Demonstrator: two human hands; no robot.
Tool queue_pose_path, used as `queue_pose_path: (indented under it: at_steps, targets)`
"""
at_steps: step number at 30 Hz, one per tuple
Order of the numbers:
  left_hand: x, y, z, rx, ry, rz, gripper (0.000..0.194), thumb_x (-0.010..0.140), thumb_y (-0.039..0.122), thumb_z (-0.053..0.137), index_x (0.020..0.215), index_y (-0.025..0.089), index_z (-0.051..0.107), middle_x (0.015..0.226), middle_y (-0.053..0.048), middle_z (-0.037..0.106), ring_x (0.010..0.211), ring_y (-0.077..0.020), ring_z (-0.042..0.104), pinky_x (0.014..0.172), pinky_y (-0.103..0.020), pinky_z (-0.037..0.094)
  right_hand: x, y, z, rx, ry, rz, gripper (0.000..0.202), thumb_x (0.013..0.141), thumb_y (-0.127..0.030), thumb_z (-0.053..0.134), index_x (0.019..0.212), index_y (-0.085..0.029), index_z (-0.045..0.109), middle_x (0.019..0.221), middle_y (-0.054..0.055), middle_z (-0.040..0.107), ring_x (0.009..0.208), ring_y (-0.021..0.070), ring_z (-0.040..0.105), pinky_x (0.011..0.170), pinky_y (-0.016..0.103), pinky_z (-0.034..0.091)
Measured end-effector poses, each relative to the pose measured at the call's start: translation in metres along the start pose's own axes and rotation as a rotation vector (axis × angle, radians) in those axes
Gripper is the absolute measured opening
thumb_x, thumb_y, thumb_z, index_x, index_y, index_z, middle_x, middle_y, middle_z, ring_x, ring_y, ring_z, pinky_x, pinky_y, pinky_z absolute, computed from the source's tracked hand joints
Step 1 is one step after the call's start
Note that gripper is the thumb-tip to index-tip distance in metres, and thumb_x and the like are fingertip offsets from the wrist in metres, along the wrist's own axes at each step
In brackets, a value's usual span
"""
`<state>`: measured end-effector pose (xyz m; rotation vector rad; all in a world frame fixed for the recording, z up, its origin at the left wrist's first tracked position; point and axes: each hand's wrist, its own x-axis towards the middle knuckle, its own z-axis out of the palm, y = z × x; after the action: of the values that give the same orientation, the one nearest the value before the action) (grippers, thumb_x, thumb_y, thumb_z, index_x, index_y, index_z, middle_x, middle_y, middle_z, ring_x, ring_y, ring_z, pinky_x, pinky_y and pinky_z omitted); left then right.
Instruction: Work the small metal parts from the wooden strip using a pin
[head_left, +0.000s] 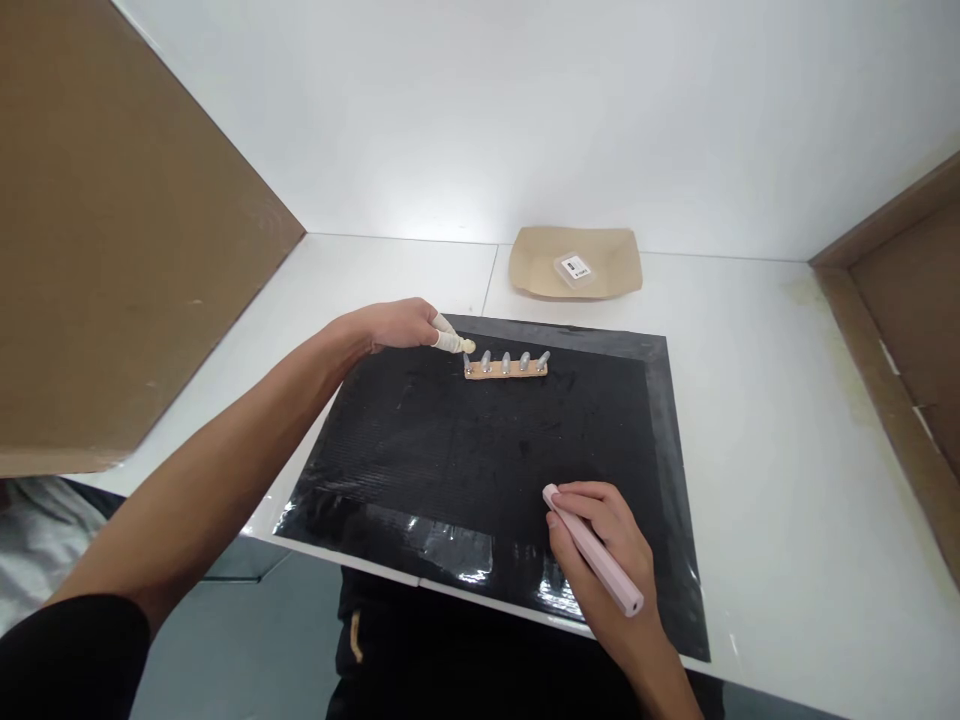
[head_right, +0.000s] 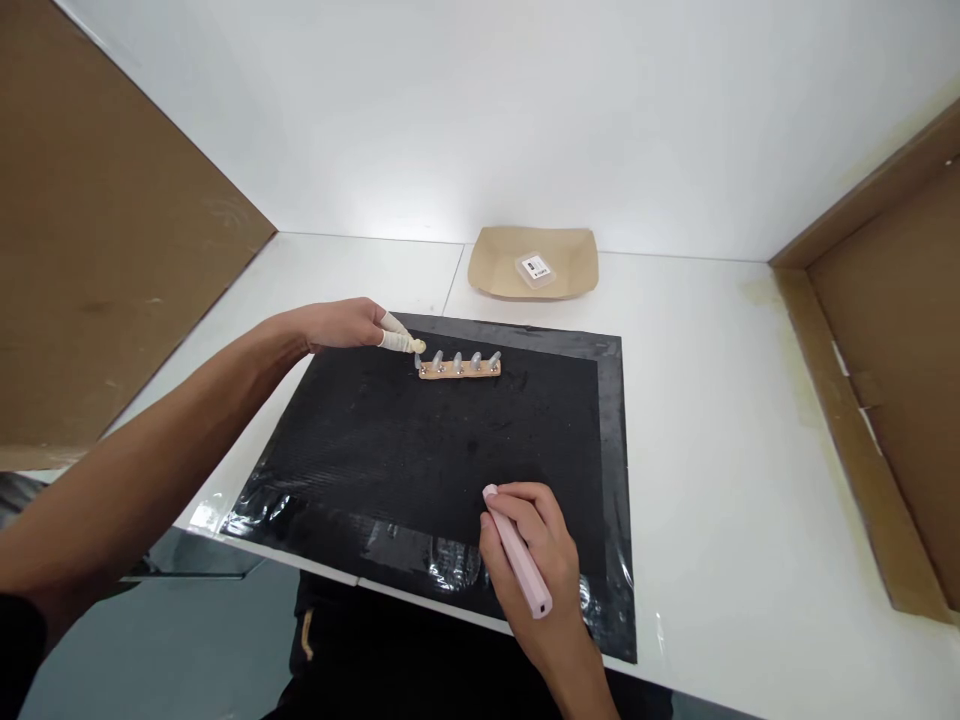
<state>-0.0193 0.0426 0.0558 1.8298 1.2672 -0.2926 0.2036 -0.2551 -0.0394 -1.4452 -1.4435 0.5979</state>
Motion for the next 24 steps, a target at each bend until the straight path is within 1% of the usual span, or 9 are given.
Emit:
queue_pose_path:
  at_steps: [3,5,8,11,18,24]
  targets:
    - [0.0011,-0.0009,0.0071,-0.036,0.009,-0.050,0.055,0.067,0.059,0.082,0.111,0.026,0.084,0.132,-0.006,0.075,0.126,-0.0315,0.064,0.111,-0.039,0.046,-0.0006,0.0003,0.0000,0.001,-0.007,0.012,0.017,0.097,-0.017,0.062,0.109,-0.024,0.072,0.109,0.007,0.065,0.094,0.0163,0.072,0.079,0.026,0.062]
    - [0.0020,0.0003,0.0101,-0.047,0.030,-0.067,0.052,0.069,0.055,0.081,0.111,0.024,0.084,0.131,-0.007,0.076,0.125,-0.0311,0.064,0.110,-0.039,0.046,-0.0007,0.0007,0.0002,-0.001,-0.009,0.018,0.017,0.097,-0.018,0.063,0.110,-0.024,0.072,0.110,0.007,0.065,0.095,0.0165,0.072,0.080,0.026,0.062]
    - [0.0027,0.0030,0.0114,-0.058,0.051,-0.067,0.043,0.072,0.048,0.079,0.105,0.020,0.084,0.130,-0.010,0.076,0.125,-0.0297,0.065,0.108,-0.036,0.048,-0.0005,0.0012,0.0007,-0.004,-0.005,0.017,0.017,0.097,-0.018,0.063,0.110,-0.025,0.072,0.110,0.007,0.065,0.095,0.0166,0.072,0.080,0.027,0.062]
    - [0.0031,0.0047,0.0102,-0.055,0.048,-0.058,0.038,0.073,0.044,0.078,0.103,0.021,0.085,0.131,-0.008,0.075,0.124,-0.0290,0.065,0.106,-0.035,0.049,-0.0001,0.0011,0.0009,-0.006,0.001,0.003,0.017,0.096,-0.017,0.063,0.109,-0.024,0.072,0.109,0.007,0.065,0.095,0.0166,0.072,0.080,0.027,0.062]
    - [0.0056,0.0062,0.0081,-0.037,0.004,-0.016,0.047,0.068,0.051,0.081,0.106,0.023,0.085,0.133,-0.008,0.074,0.124,-0.0314,0.064,0.106,-0.037,0.049,0.0012,-0.0010,-0.0002,-0.006,-0.007,0.008,0.016,0.097,-0.017,0.063,0.109,-0.025,0.072,0.108,0.007,0.065,0.094,0.0173,0.072,0.079,0.028,0.063]
    - [0.0066,0.0074,0.0070,0.002,-0.014,0.012,0.047,0.068,0.054,0.080,0.104,0.024,0.085,0.130,-0.007,0.076,0.122,-0.0299,0.065,0.106,-0.036,0.048,-0.0002,-0.0009,-0.0004,0.011,-0.022,0.009,0.018,0.097,-0.016,0.063,0.111,-0.024,0.071,0.110,0.007,0.064,0.095,0.0161,0.071,0.079,0.026,0.062]
